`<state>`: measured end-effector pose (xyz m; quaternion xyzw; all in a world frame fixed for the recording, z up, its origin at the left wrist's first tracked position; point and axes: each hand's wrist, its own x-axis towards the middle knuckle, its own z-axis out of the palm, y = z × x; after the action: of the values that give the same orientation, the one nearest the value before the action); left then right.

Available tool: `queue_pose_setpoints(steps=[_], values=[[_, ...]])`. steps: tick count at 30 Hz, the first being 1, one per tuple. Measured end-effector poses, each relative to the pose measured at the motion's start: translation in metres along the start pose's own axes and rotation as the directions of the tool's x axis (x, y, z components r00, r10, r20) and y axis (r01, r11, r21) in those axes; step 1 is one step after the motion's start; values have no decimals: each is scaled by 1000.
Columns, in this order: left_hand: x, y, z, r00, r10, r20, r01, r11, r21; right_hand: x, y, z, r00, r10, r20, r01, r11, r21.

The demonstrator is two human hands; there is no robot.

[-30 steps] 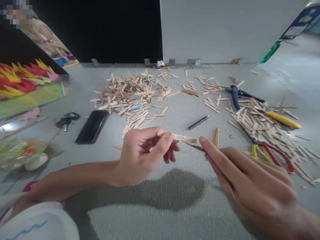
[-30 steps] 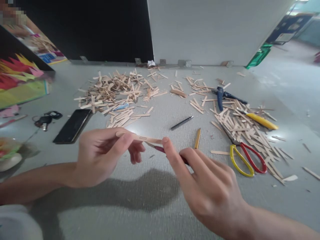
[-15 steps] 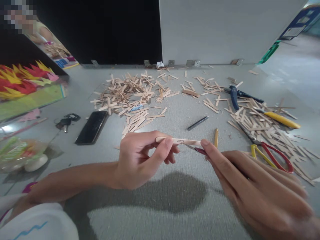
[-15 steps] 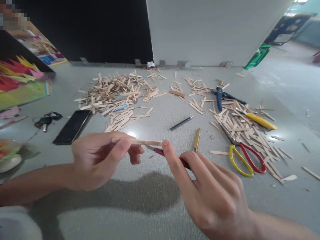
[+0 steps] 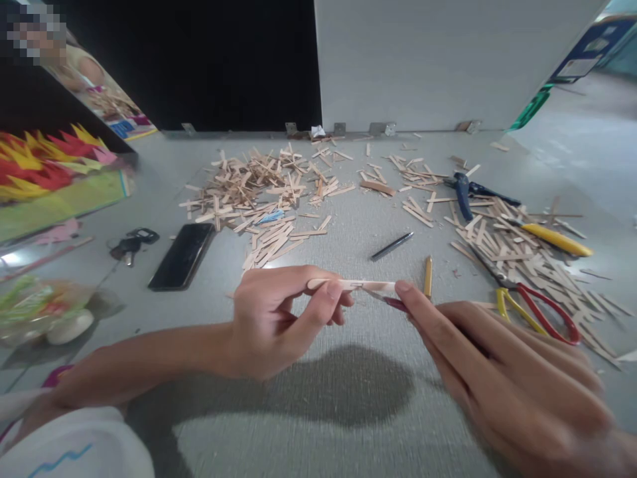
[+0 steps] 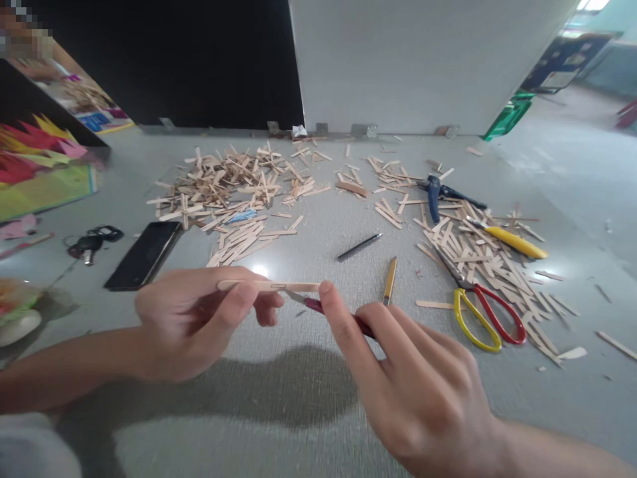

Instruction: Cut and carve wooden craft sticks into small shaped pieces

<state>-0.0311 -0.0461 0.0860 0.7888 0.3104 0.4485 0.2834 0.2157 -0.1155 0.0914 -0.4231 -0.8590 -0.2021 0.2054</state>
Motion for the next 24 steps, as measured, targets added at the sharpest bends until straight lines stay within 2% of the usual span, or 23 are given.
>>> queue_pose_setpoints(steps=[5,9,14,17,21,24], values=[[0,1,0,1000,-8,12,7,1000,26,1,1,-3,999,-45,-26,45,999,2],[3,3,-4,998,3,57,-6,998,56,0,3,-5,996,-92,5,92,996,-16],[4,2,-3,995,40,86,-49,993,104,-2,-4,0,998,-69,-6,69,996,-65],[2,-1,1,995,55,82,-64,992,108,0,-9,1,996,-84,-18,81,987,-140],[-1,-5,5,987,123,105,-134,986,98,5,-12,0,986,-164,21,164,958,-236],[-2,-6,8,994,88,70,-94,992,82,7,-13,0,987,-161,-7,153,948,-281]])
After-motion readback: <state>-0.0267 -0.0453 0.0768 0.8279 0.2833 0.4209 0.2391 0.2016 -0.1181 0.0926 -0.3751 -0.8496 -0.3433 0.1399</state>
